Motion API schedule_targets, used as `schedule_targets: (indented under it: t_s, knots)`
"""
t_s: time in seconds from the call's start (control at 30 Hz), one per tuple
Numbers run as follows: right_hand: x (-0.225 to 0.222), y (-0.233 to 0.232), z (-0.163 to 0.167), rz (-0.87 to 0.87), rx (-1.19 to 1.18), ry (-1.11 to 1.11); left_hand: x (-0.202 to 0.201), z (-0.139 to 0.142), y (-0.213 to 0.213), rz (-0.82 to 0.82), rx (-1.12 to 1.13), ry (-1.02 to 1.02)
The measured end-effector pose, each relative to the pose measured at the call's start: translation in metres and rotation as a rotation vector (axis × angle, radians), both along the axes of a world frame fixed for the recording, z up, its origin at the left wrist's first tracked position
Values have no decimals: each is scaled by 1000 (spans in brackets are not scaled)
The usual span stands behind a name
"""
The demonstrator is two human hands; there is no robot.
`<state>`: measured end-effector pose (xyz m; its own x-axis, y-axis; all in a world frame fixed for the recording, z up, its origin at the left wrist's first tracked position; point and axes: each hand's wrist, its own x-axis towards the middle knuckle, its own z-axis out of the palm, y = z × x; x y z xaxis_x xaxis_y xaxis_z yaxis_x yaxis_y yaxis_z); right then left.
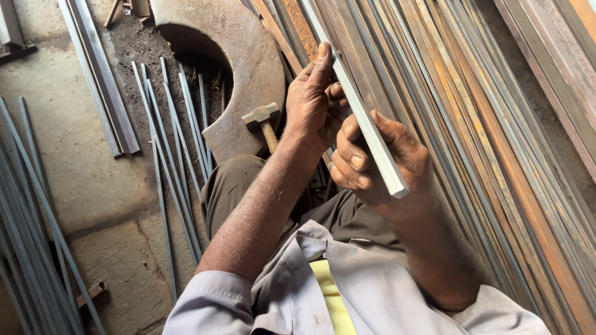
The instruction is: The person sits on the floor and straightens long square metal rods one at a time, holding a rod against a curved stone anvil and striking it with a hammer, then runs a hand along the rod to check it and sets it with a pile of finished rods.
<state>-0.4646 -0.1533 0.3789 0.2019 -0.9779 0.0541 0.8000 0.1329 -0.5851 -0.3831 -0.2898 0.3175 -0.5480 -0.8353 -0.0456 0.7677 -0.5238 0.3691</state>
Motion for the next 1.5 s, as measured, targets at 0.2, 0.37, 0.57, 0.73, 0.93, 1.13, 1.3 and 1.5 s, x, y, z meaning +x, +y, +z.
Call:
schedule_targets:
  t_s: [0.2,0.37,0.57,0.73,0.93,1.13,1.3,1.5]
  knots:
    - [-1,1,0,-2,-2,1,-1,6,2,21,4,-30]
    - [12,10,-40,-38,-2,580,39,-25,-22,-27,73,-266]
    - [17,13,-139,306,-77,1210,209,-174,-22,-50,-682,-1727]
    - [-17,5,-213,208,2,1296,321,-292,109,146,-470,-1915]
    - [-17,5,-242,471,24,1407,334,-322,336,528,-9,-1930]
    - [22,19,-236,478,-224,1742,349,-316,417,710,359,-2024]
    - [25,24,-246,581,-299,1769,401,-309,401,785,522,-2230]
    - [7,11,-273,523,-290,1971,520,-279,357,592,613,-2452]
